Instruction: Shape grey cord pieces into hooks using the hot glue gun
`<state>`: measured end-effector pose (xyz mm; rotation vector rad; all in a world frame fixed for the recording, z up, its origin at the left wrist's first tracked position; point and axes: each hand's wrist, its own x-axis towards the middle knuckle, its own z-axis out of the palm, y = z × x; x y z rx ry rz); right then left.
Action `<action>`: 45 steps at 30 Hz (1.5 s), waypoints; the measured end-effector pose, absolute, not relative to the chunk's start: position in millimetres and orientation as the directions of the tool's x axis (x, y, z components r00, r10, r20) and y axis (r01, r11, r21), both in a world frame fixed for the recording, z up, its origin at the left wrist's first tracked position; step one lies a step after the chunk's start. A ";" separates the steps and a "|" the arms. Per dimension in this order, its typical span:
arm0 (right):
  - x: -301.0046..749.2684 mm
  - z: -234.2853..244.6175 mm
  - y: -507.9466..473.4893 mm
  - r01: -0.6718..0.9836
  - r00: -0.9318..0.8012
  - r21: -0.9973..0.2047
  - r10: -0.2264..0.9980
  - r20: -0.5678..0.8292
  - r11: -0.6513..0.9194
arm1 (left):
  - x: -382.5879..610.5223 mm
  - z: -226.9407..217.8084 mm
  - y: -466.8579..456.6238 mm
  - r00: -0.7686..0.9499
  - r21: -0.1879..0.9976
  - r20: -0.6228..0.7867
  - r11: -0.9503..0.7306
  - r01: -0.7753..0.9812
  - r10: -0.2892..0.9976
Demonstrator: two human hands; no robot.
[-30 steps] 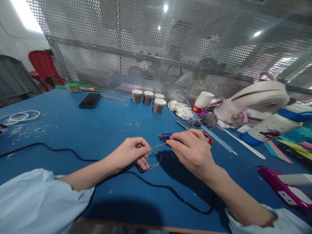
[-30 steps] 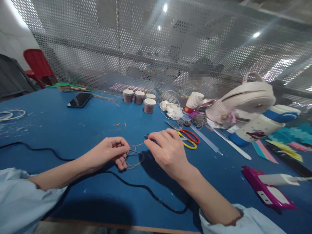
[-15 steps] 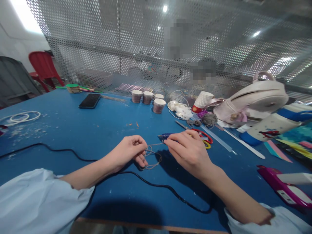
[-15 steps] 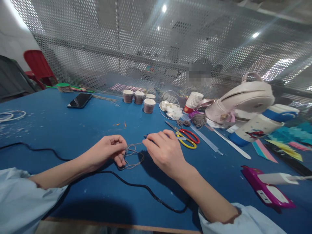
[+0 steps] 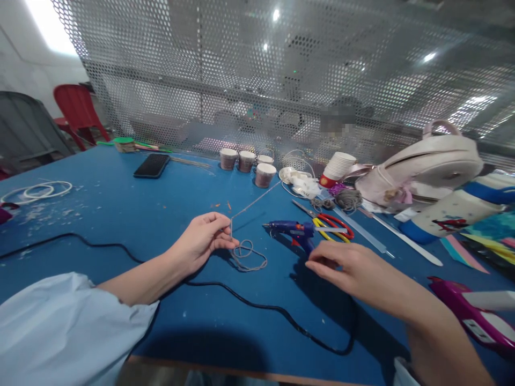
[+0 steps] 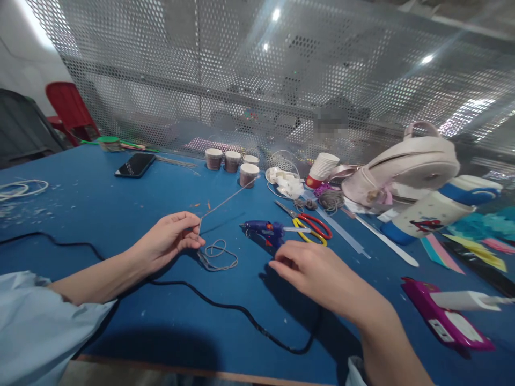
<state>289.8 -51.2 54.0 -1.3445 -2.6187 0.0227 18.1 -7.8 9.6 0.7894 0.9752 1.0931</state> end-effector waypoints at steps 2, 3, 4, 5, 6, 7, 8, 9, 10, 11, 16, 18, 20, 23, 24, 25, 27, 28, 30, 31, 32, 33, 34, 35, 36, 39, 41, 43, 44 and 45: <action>304.6 50.3 -46.8 0.891 -0.450 0.004 0.880 0.152 0.455 | 18.2 8.1 -7.2 0.148 0.893 -0.243 0.280 -0.351 0.959; 310.3 47.9 -43.7 0.917 -0.399 0.052 0.903 0.161 0.396 | 18.3 7.2 -7.1 0.152 0.894 -0.242 0.281 -0.349 0.958; 314.4 45.4 -40.4 0.934 -0.357 0.087 0.917 0.176 0.347 | 18.3 6.3 -7.0 0.158 0.895 -0.240 0.282 -0.347 0.958; 316.9 42.8 -37.1 0.942 -0.334 0.105 0.924 0.189 0.319 | 18.2 5.5 -6.9 0.162 0.895 -0.238 0.281 -0.345 0.958; 317.7 40.1 -33.8 0.944 -0.327 0.106 0.923 0.202 0.311 | 18.1 4.9 -6.8 0.166 0.896 -0.238 0.282 -0.344 0.957; 316.9 37.2 -30.6 0.943 -0.332 0.090 0.919 0.211 0.320 | 18.1 4.5 -6.7 0.170 0.897 -0.237 0.283 -0.341 0.957; 314.7 34.0 -27.3 0.938 -0.347 0.059 0.914 0.212 0.343 | 18.0 4.4 -6.6 0.175 0.898 -0.238 0.285 -0.336 0.955; 311.3 30.5 -24.0 0.928 -0.366 0.014 0.908 0.204 0.372 | 18.0 4.5 -6.5 0.179 0.898 -0.239 0.288 -0.332 0.954; 307.0 26.9 -20.7 0.918 -0.381 -0.043 0.905 0.187 0.395 | 18.1 4.8 -6.6 0.180 0.899 -0.242 0.290 -0.328 0.953; 302.1 23.4 -17.3 0.909 -0.384 -0.108 0.909 0.162 0.403 | 18.3 5.3 -6.8 0.180 0.900 -0.245 0.292 -0.324 0.953; 280.9 13.9 -8.4 0.888 -0.239 -0.369 0.961 0.140 0.275 | 20.1 7.5 -9.8 0.190 0.904 -0.247 0.297 -0.308 0.950; 275.7 15.8 -12.1 0.853 -0.206 -0.457 0.968 0.147 0.251 | 21.1 7.0 -10.9 0.195 0.910 -0.236 0.287 -0.300 0.952; 270.6 19.4 -19.8 0.814 -0.201 -0.531 0.971 0.128 0.238 | 22.2 5.8 -11.5 0.198 0.919 -0.226 0.276 -0.282 0.954; 259.4 24.6 -34.3 0.751 -0.222 -0.609 0.966 0.129 0.254 | 23.9 4.1 -11.8 0.212 0.926 -0.220 0.272 -0.261 0.952; 254.9 25.7 -38.8 0.735 -0.233 -0.624 0.963 0.136 0.265 | 24.4 3.8 -12.0 0.218 0.926 -0.219 0.273 -0.260 0.951; 250.3 26.5 -42.6 0.725 -0.245 -0.630 0.959 0.142 0.278 | 24.9 3.7 -12.2 0.221 0.926 -0.219 0.274 -0.260 0.950; 242.4 27.0 -47.9 0.725 -0.267 -0.616 0.950 0.162 0.309 | 25.8 4.1 -12.8 0.225 0.926 -0.218 0.274 -0.259 0.950; 239.6 26.9 -49.3 0.728 -0.277 -0.603 0.945 0.177 0.326 | 26.3 4.5 -13.2 0.226 0.927 -0.219 0.275 -0.255 0.949; 236.2 26.0 -50.3 0.736 -0.287 -0.580 0.937 0.202 0.350 | 27.1 5.5 -14.0 0.231 0.929 -0.219 0.275 -0.247 0.948; 235.6 25.3 -50.3 0.738 -0.287 -0.574 0.935 0.208 0.354 | 27.5 5.9 -14.4 0.236 0.930 -0.219 0.276 -0.243 0.947; 235.6 24.5 -50.0 0.740 -0.287 -0.571 0.935 0.209 0.355 | 27.8 6.3 -14.9 0.238 0.930 -0.221 0.278 -0.240 0.946; 235.8 23.8 -49.7 0.741 -0.287 -0.570 0.935 0.210 0.356 | 27.9 6.7 -15.4 0.240 0.930 -0.224 0.281 -0.237 0.944; 236.3 23.1 -49.5 0.742 -0.287 -0.568 0.935 0.210 0.355 | 28.1 7.0 -15.8 0.241 0.930 -0.227 0.284 -0.235 0.944; 236.8 22.6 -49.4 0.745 -0.288 -0.565 0.935 0.209 0.355 | 28.1 7.1 -16.2 0.242 0.929 -0.230 0.287 -0.233 0.943; 237.2 22.3 -49.4 0.747 -0.290 -0.562 0.935 0.205 0.354 | 28.1 7.1 -16.5 0.243 0.929 -0.231 0.288 -0.231 0.942; 237.1 23.2 -50.0 0.761 -0.281 -0.556 0.942 0.183 0.335 | 28.1 6.6 -16.8 0.243 0.931 -0.227 0.283 -0.229 0.943; 235.9 25.0 -50.6 0.772 -0.259 -0.553 0.949 0.179 0.315 | 28.2 6.4 -16.7 0.240 0.932 -0.227 0.282 -0.227 0.944; 234.6 26.7 -51.1 0.778 -0.238 -0.555 0.955 0.175 0.295 | 28.3 6.7 -16.4 0.237 0.932 -0.233 0.286 -0.222 0.943; 234.2 27.2 -51.4 0.779 -0.233 -0.558 0.958 0.167 0.287 | 28.3 7.0 -16.4 0.236 0.933 -0.233 0.285 -0.221 0.944; 234.1 27.4 -51.6 0.778 -0.234 -0.562 0.960 0.154 0.280 | 28.3 7.3 -16.3 0.237 0.932 -0.241 0.292 -0.215 0.941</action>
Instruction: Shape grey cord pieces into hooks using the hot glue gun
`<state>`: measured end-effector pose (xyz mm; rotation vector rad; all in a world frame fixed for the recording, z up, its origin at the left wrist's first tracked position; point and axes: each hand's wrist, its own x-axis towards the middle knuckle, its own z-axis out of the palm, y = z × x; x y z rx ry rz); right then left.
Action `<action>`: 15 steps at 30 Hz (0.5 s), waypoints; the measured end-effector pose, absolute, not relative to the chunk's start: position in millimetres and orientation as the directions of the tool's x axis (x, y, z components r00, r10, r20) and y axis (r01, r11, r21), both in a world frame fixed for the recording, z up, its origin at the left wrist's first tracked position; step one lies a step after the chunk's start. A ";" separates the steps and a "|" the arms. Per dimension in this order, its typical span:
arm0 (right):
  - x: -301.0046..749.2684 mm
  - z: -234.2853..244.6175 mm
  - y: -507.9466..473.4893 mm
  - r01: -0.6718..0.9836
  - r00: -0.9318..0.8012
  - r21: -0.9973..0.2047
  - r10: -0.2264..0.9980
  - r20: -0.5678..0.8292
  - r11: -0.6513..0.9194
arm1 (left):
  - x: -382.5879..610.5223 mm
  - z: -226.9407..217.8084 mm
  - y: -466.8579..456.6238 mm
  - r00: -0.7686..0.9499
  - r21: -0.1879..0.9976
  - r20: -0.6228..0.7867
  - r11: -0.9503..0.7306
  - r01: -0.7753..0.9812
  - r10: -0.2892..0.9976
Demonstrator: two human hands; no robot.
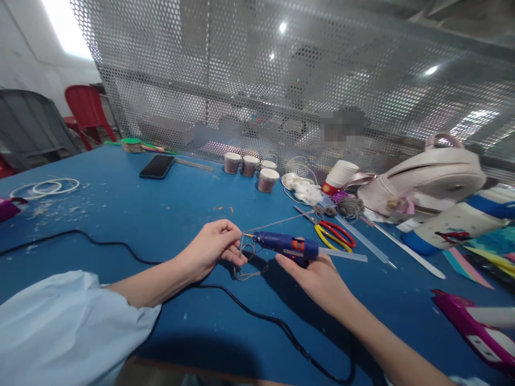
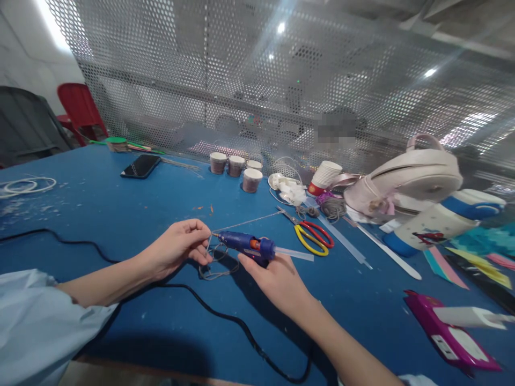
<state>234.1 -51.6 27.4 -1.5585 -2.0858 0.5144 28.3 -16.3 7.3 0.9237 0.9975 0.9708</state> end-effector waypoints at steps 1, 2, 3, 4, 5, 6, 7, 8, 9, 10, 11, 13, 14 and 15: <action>234.3 27.4 -51.8 0.778 -0.239 -0.565 0.962 0.136 0.273 | 28.2 7.5 -16.2 0.233 0.932 -0.237 0.288 -0.218 0.943; 234.7 27.1 -51.9 0.780 -0.242 -0.566 0.963 0.120 0.267 | 28.0 7.6 -16.2 0.236 0.933 -0.235 0.287 -0.218 0.943; 235.1 26.8 -52.0 0.782 -0.244 -0.565 0.963 0.112 0.264 | 27.9 7.6 -16.1 0.237 0.933 -0.231 0.284 -0.220 0.944; 235.5 26.4 -52.0 0.782 -0.243 -0.564 0.963 0.114 0.265 | 27.8 7.4 -16.0 0.239 0.934 -0.227 0.280 -0.221 0.944; 235.8 26.2 -52.0 0.781 -0.241 -0.563 0.962 0.128 0.270 | 27.7 7.0 -15.9 0.242 0.935 -0.224 0.279 -0.220 0.944; 235.9 26.1 -52.0 0.777 -0.239 -0.564 0.960 0.147 0.280 | 27.7 6.7 -15.8 0.245 0.935 -0.223 0.278 -0.220 0.943; 235.9 26.1 -52.0 0.772 -0.241 -0.565 0.957 0.163 0.291 | 27.8 6.3 -15.8 0.248 0.935 -0.223 0.279 -0.220 0.943; 235.9 26.2 -52.0 0.767 -0.247 -0.567 0.954 0.171 0.301 | 27.8 6.0 -15.8 0.251 0.934 -0.223 0.280 -0.221 0.942; 235.9 26.3 -52.1 0.764 -0.257 -0.568 0.952 0.168 0.306 | 27.9 5.9 -15.8 0.251 0.933 -0.224 0.281 -0.223 0.942; 236.0 26.4 -52.1 0.763 -0.267 -0.568 0.951 0.158 0.308 | 28.0 5.8 -15.8 0.250 0.932 -0.224 0.282 -0.226 0.942; 236.1 26.5 -52.2 0.765 -0.276 -0.565 0.950 0.145 0.308 | 28.0 5.8 -15.9 0.248 0.932 -0.223 0.281 -0.231 0.943; 236.7 26.2 -52.3 0.771 -0.280 -0.558 0.950 0.136 0.307 | 28.1 5.8 -15.8 0.247 0.931 -0.222 0.280 -0.233 0.943; 236.9 25.8 -52.2 0.775 -0.272 -0.553 0.952 0.143 0.305 | 28.2 5.8 -15.6 0.249 0.932 -0.221 0.280 -0.232 0.943; 237.0 25.4 -52.1 0.780 -0.260 -0.549 0.953 0.153 0.301 | 28.3 5.8 -15.5 0.251 0.933 -0.222 0.280 -0.227 0.942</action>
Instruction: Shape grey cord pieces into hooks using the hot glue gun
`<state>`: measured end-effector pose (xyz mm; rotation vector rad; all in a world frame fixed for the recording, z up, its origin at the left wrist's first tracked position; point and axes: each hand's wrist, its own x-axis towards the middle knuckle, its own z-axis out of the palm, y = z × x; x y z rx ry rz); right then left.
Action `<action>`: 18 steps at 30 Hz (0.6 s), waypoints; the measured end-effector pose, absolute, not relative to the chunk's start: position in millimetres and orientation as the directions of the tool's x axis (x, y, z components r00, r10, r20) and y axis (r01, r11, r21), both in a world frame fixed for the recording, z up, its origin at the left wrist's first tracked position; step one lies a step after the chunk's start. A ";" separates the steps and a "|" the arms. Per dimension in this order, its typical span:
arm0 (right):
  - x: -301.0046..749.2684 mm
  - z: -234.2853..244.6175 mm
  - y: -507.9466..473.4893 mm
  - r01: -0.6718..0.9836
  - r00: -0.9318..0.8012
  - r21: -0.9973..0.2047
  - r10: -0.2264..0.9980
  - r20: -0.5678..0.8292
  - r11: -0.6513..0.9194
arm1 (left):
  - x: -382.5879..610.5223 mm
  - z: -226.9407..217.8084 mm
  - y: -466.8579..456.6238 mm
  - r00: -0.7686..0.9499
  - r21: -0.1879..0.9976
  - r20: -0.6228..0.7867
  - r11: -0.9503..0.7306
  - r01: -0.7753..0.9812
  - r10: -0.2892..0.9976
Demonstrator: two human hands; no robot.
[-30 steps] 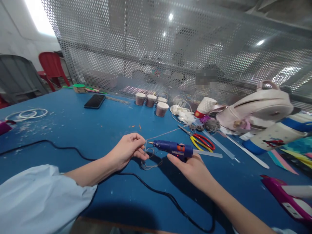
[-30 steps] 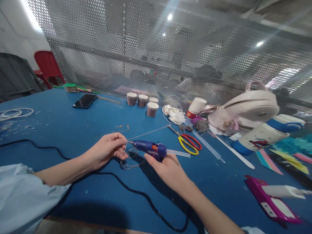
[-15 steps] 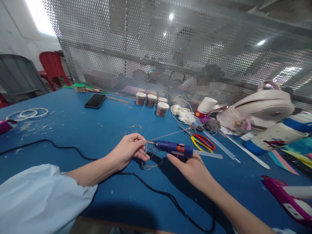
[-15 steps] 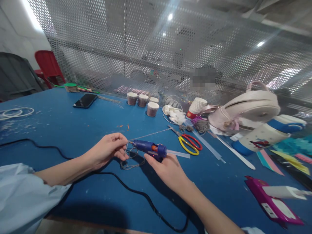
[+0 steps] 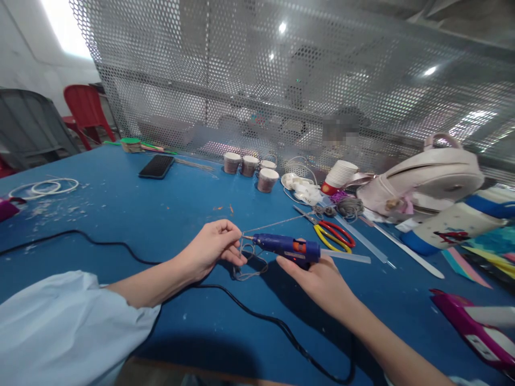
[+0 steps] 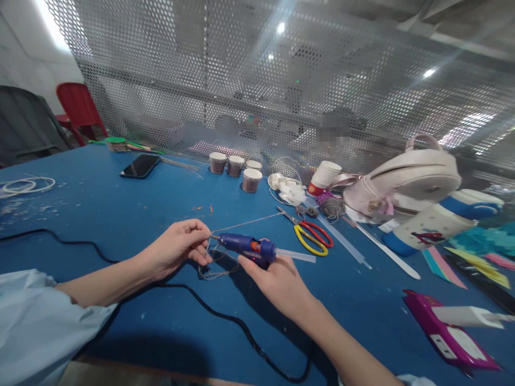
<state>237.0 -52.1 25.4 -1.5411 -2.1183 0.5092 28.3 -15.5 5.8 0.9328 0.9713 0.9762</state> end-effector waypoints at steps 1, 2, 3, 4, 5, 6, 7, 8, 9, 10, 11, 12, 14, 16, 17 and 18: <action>237.0 25.0 -51.9 0.783 -0.249 -0.546 0.954 0.165 0.298 | 28.3 5.8 -15.3 0.254 0.934 -0.221 0.280 -0.223 0.942; 237.0 24.8 -51.6 0.784 -0.243 -0.544 0.954 0.174 0.299 | 28.4 5.8 -15.2 0.255 0.935 -0.221 0.279 -0.219 0.941; 236.8 24.7 -51.5 0.782 -0.244 -0.544 0.953 0.179 0.302 | 28.4 5.8 -15.1 0.257 0.935 -0.221 0.279 -0.218 0.941; 236.7 24.9 -51.4 0.779 -0.252 -0.546 0.951 0.179 0.309 | 28.4 5.9 -15.1 0.256 0.935 -0.220 0.278 -0.218 0.941; 236.5 25.5 -51.5 0.774 -0.265 -0.548 0.948 0.177 0.318 | 28.4 6.0 -15.2 0.255 0.935 -0.219 0.278 -0.221 0.942; 236.3 26.3 -51.7 0.768 -0.279 -0.550 0.944 0.174 0.329 | 28.3 6.0 -15.4 0.253 0.934 -0.220 0.278 -0.223 0.942; 236.1 27.2 -52.0 0.764 -0.289 -0.550 0.941 0.174 0.336 | 28.2 6.1 -15.6 0.253 0.934 -0.220 0.278 -0.225 0.942; 235.8 28.1 -52.3 0.762 -0.292 -0.551 0.940 0.175 0.340 | 28.1 6.0 -15.8 0.252 0.933 -0.220 0.279 -0.227 0.942; 235.6 28.9 -52.6 0.762 -0.290 -0.552 0.940 0.179 0.339 | 27.9 5.9 -16.1 0.253 0.933 -0.223 0.281 -0.223 0.942; 235.3 29.4 -52.8 0.761 -0.283 -0.554 0.942 0.183 0.336 | 27.7 5.7 -16.3 0.254 0.934 -0.223 0.281 -0.221 0.941; 235.1 29.7 -53.0 0.761 -0.276 -0.556 0.942 0.188 0.334 | 27.6 5.5 -16.5 0.255 0.935 -0.224 0.282 -0.217 0.940; 235.1 29.7 -53.1 0.761 -0.275 -0.557 0.943 0.187 0.333 | 27.4 5.3 -16.6 0.257 0.935 -0.225 0.283 -0.216 0.940; 235.6 29.3 -53.2 0.757 -0.294 -0.562 0.942 0.164 0.334 | 27.2 5.2 -16.6 0.256 0.934 -0.223 0.281 -0.220 0.941; 236.9 29.3 -53.0 0.754 -0.308 -0.568 0.941 0.138 0.330 | 27.2 5.6 -16.3 0.252 0.934 -0.219 0.277 -0.225 0.943; 237.8 29.6 -52.9 0.756 -0.300 -0.571 0.945 0.132 0.320 | 27.2 5.9 -16.1 0.249 0.935 -0.218 0.275 -0.225 0.944; 238.6 30.2 -52.6 0.760 -0.282 -0.574 0.950 0.134 0.306 | 27.4 6.3 -15.9 0.248 0.935 -0.218 0.275 -0.224 0.944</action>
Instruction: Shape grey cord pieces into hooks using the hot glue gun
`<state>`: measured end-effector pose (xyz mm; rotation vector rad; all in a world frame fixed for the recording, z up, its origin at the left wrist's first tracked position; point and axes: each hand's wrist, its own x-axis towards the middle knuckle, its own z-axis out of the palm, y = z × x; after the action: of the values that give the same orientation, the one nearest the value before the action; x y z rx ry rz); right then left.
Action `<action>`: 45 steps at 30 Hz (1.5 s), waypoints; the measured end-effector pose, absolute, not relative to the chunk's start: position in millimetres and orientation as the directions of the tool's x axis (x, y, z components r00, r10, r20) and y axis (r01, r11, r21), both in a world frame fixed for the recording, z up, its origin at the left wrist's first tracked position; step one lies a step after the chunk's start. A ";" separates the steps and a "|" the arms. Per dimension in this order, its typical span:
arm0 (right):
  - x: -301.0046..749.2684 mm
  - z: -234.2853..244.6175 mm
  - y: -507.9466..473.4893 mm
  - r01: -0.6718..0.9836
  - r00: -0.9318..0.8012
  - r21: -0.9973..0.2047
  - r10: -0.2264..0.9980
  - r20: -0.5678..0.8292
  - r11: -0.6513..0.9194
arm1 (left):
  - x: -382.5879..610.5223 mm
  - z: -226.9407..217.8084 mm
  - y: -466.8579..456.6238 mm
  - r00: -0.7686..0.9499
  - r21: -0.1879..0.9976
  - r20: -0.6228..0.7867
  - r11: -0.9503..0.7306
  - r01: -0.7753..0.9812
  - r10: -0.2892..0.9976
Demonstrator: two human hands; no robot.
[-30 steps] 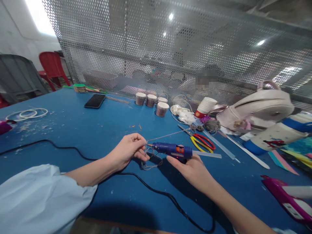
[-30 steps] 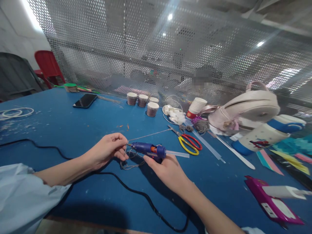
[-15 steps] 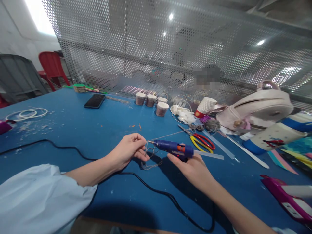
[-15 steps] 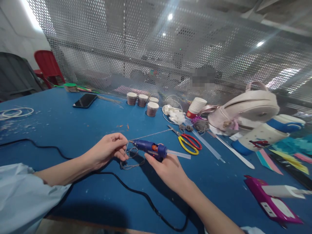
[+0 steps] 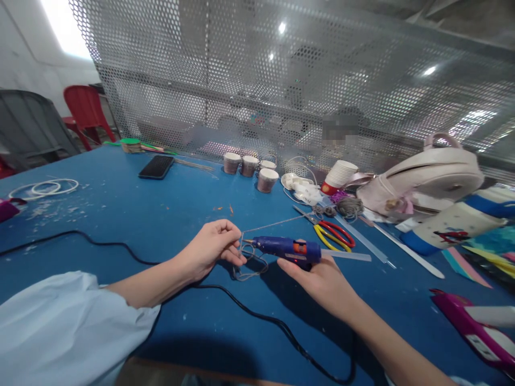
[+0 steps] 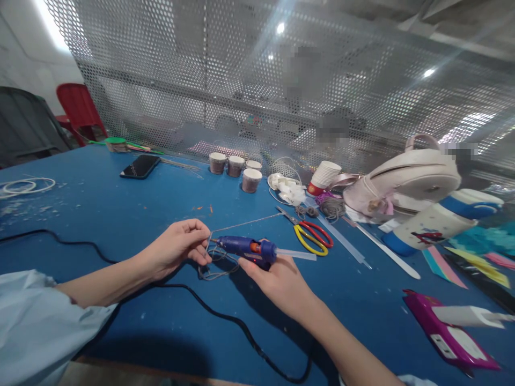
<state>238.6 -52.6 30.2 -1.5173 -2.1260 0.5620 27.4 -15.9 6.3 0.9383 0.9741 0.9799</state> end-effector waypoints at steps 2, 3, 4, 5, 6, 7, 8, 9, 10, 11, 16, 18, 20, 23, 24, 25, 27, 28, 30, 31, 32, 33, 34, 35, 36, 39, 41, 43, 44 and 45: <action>239.8 31.7 -51.8 0.777 -0.231 -0.567 0.962 0.148 0.274 | 27.6 7.0 -15.6 0.247 0.936 -0.220 0.276 -0.219 0.944; 240.0 32.4 -51.3 0.786 -0.211 -0.561 0.966 0.150 0.259 | 27.8 7.2 -15.4 0.247 0.936 -0.219 0.275 -0.220 0.944; 240.1 33.0 -51.0 0.792 -0.201 -0.556 0.967 0.153 0.253 | 27.9 7.3 -15.3 0.246 0.936 -0.218 0.273 -0.221 0.944; 239.8 33.3 -50.7 0.793 -0.201 -0.553 0.967 0.156 0.254 | 27.9 7.4 -15.2 0.246 0.936 -0.215 0.272 -0.223 0.945; 239.4 33.3 -50.6 0.789 -0.208 -0.556 0.965 0.158 0.261 | 28.0 7.3 -15.1 0.245 0.936 -0.214 0.271 -0.225 0.945; 238.7 32.8 -50.7 0.781 -0.220 -0.562 0.962 0.161 0.273 | 28.0 7.1 -15.1 0.246 0.936 -0.215 0.271 -0.226 0.945; 238.0 31.9 -50.7 0.770 -0.234 -0.569 0.957 0.170 0.289 | 28.0 7.0 -15.2 0.248 0.935 -0.216 0.273 -0.226 0.944; 237.3 30.5 -50.8 0.758 -0.251 -0.574 0.951 0.181 0.309 | 28.1 6.8 -15.4 0.250 0.935 -0.219 0.276 -0.224 0.943; 236.6 28.9 -50.8 0.749 -0.265 -0.575 0.944 0.195 0.329 | 28.1 6.7 -15.7 0.253 0.934 -0.221 0.279 -0.222 0.942; 236.0 27.0 -50.7 0.741 -0.279 -0.573 0.937 0.211 0.350 | 28.1 6.7 -16.0 0.258 0.934 -0.222 0.281 -0.220 0.940; 235.2 20.8 -50.2 0.746 -0.264 -0.548 0.923 0.279 0.378 | 28.0 7.1 -17.3 0.269 0.935 -0.221 0.283 -0.216 0.937; 235.5 21.1 -50.6 0.747 -0.247 -0.553 0.926 0.286 0.370 | 27.9 6.9 -17.0 0.269 0.933 -0.222 0.284 -0.221 0.937; 235.6 22.0 -51.2 0.740 -0.242 -0.569 0.931 0.274 0.360 | 27.7 6.5 -16.7 0.271 0.931 -0.224 0.287 -0.224 0.936; 235.1 22.6 -51.8 0.736 -0.233 -0.584 0.938 0.256 0.342 | 27.3 6.2 -16.7 0.274 0.931 -0.224 0.289 -0.223 0.935; 234.9 22.4 -51.9 0.733 -0.236 -0.588 0.939 0.250 0.340 | 27.3 6.3 -16.8 0.275 0.932 -0.223 0.288 -0.223 0.935; 234.8 22.1 -51.9 0.729 -0.240 -0.594 0.940 0.244 0.340 | 27.3 6.5 -16.9 0.277 0.932 -0.221 0.286 -0.222 0.935; 234.8 21.4 -51.9 0.721 -0.246 -0.600 0.938 0.243 0.345 | 27.5 7.1 -17.0 0.279 0.932 -0.218 0.284 -0.225 0.935; 234.9 21.1 -51.8 0.723 -0.245 -0.598 0.938 0.246 0.346 | 27.7 7.4 -16.9 0.279 0.931 -0.219 0.286 -0.226 0.935; 235.1 21.0 -51.9 0.739 -0.231 -0.582 0.939 0.254 0.340 | 28.1 7.6 -16.9 0.277 0.930 -0.223 0.289 -0.226 0.935; 235.1 21.2 -51.9 0.745 -0.226 -0.576 0.940 0.254 0.335 | 28.2 7.5 -16.9 0.276 0.930 -0.223 0.289 -0.226 0.935; 235.1 21.5 -52.1 0.748 -0.227 -0.574 0.941 0.251 0.333 | 28.2 7.3 -17.1 0.276 0.930 -0.224 0.289 -0.225 0.935; 235.1 22.0 -52.3 0.745 -0.237 -0.574 0.939 0.248 0.339 | 28.1 7.2 -17.3 0.277 0.931 -0.224 0.289 -0.224 0.934; 235.1 22.6 -52.5 0.741 -0.253 -0.573 0.936 0.246 0.351 | 27.9 7.0 -17.5 0.278 0.931 -0.222 0.288 -0.223 0.935; 235.1 23.3 -52.6 0.737 -0.269 -0.569 0.931 0.246 0.364 | 27.7 6.8 -17.7 0.278 0.932 -0.218 0.284 -0.225 0.935; 235.2 23.9 -52.8 0.736 -0.282 -0.564 0.927 0.247 0.374 | 27.5 6.7 -17.8 0.279 0.932 -0.216 0.283 -0.226 0.936; 235.5 25.0 -53.1 0.742 -0.275 -0.555 0.926 0.258 0.375 | 27.2 6.7 -17.7 0.279 0.932 -0.217 0.283 -0.226 0.936; 235.5 25.3 -53.4 0.738 -0.276 -0.560 0.926 0.258 0.377 | 27.3 6.8 -17.3 0.279 0.930 -0.220 0.287 -0.229 0.935; 235.5 25.5 -54.1 0.738 -0.300 -0.560 0.926 0.228 0.377 | 27.6 6.8 -16.9 0.277 0.928 -0.221 0.289 -0.234 0.935; 235.6 25.6 -54.4 0.741 -0.310 -0.557 0.927 0.211 0.375 | 27.7 6.7 -16.8 0.275 0.927 -0.222 0.290 -0.237 0.935; 235.7 25.6 -54.7 0.745 -0.311 -0.556 0.929 0.200 0.369 | 27.8 6.6 -16.6 0.274 0.926 -0.223 0.291 -0.240 0.936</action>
<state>235.7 -54.7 25.6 -1.4452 -2.1459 0.5003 27.8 -16.6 6.6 0.9237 0.9465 0.9641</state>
